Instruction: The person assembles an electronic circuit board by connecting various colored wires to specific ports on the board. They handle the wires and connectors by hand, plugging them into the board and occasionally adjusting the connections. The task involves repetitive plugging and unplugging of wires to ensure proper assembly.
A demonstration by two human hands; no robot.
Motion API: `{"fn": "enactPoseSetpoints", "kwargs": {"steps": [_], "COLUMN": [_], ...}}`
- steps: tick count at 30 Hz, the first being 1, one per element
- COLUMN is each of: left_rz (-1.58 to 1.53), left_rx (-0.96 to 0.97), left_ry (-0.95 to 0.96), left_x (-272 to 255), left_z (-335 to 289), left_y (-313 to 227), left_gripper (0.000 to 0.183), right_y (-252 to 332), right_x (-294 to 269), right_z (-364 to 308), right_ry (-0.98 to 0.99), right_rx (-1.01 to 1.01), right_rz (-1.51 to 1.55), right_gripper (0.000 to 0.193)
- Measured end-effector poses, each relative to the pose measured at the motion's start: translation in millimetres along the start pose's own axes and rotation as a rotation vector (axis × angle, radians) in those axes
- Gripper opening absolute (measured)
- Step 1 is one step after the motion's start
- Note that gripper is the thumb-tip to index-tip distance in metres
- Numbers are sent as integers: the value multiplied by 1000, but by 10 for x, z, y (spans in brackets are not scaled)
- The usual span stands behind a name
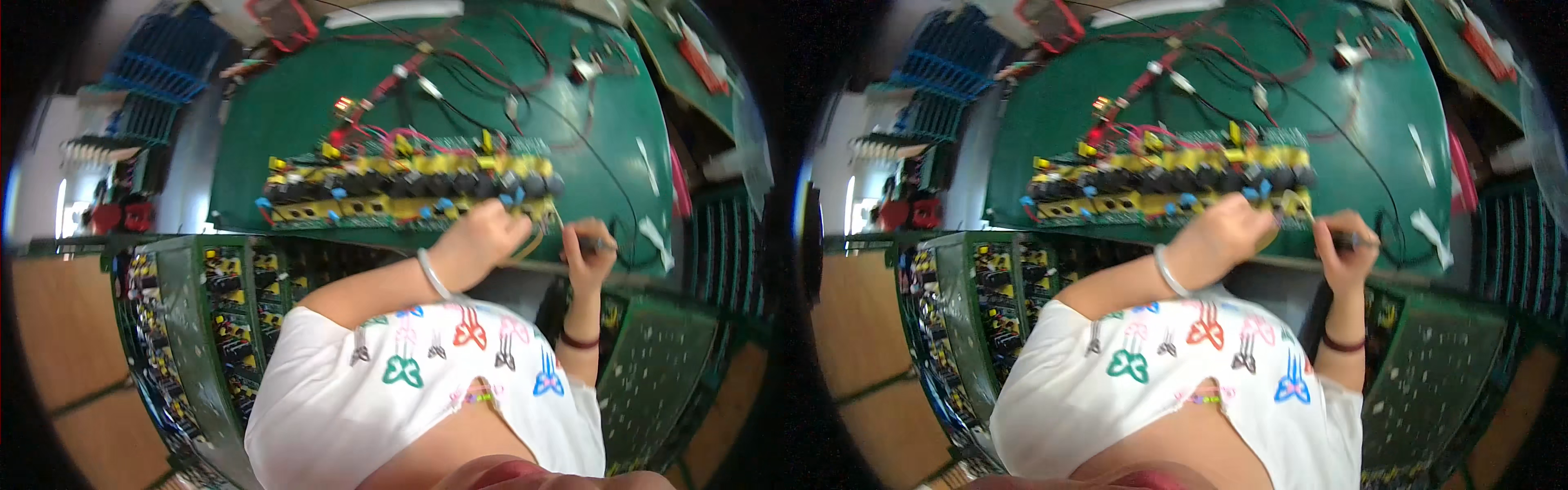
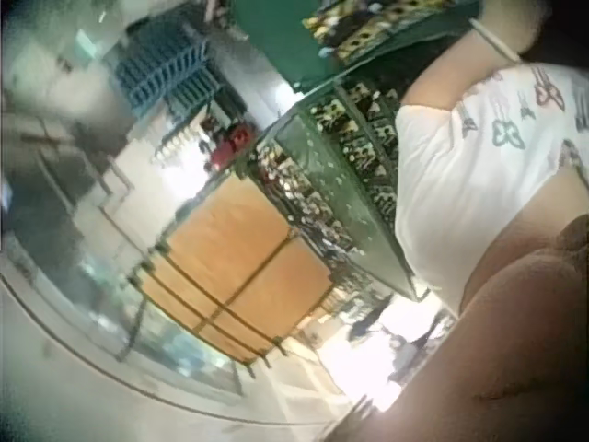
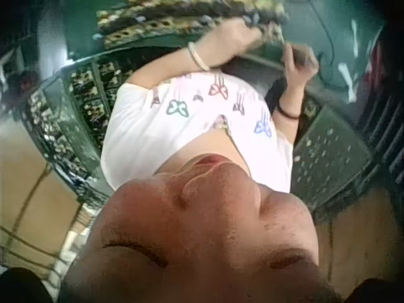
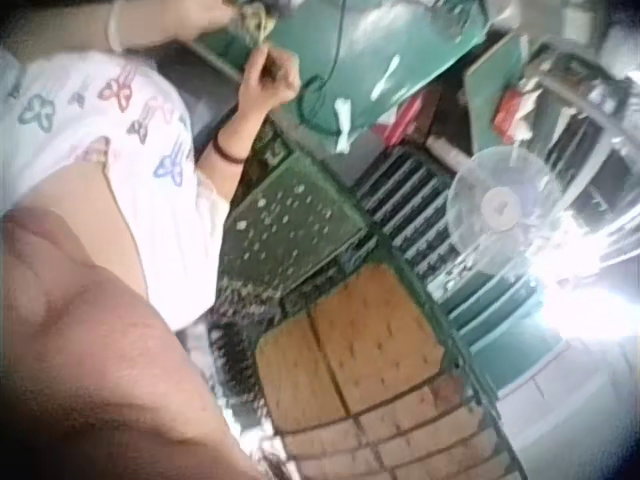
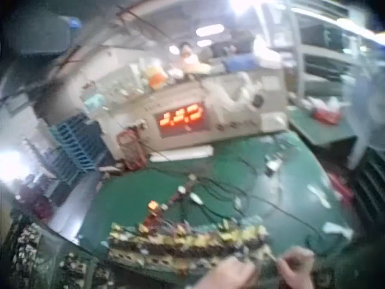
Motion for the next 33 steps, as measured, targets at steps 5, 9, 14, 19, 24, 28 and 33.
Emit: {"fn": "enactPoseSetpoints", "kwargs": {"steps": [5, 9, 14, 19, 24, 28, 33], "left_rz": [-114, -129, -122, -105, 45, 52, 3], "left_rx": [-26, -37, -59, -45, 13, 19, 15], "left_ry": [0, -16, -12, -12, -1, -112, -129], "left_x": [-52, -65, -54, -52, 15, 22, 24], "left_z": [14, 4, -3, -2, 27, 11, -6], "left_y": [6, 14, 5, 12, -13, -10, 2], "left_gripper": [31, 37, 37, 35, 19, 9, 10], "right_y": [19, -12, 43, 4, 47, -98, -36], "right_x": [-15, -2, 21, 29, 1, 32, 26], "right_z": [-5, 6, 18, 15, -49, -34, -11], "right_ry": [-17, -27, -32, -6, -16, -13, 14], "right_rx": [-60, -96, -147, -91, -66, -97, -41], "right_rz": [-139, -157, -186, -193, -233, -156, -152], "right_gripper": [11, 14, 15, 12, 11, 12, 15]}}
Point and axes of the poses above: each hand's wrist, its own z-axis towards the middle knuckle, its own x-axis out of the palm, y = z × x, the point moved 4 cm from there along z, towards the middle knuckle, and after that the axes turned 11 degrees about -z, right-handed, at the moved point
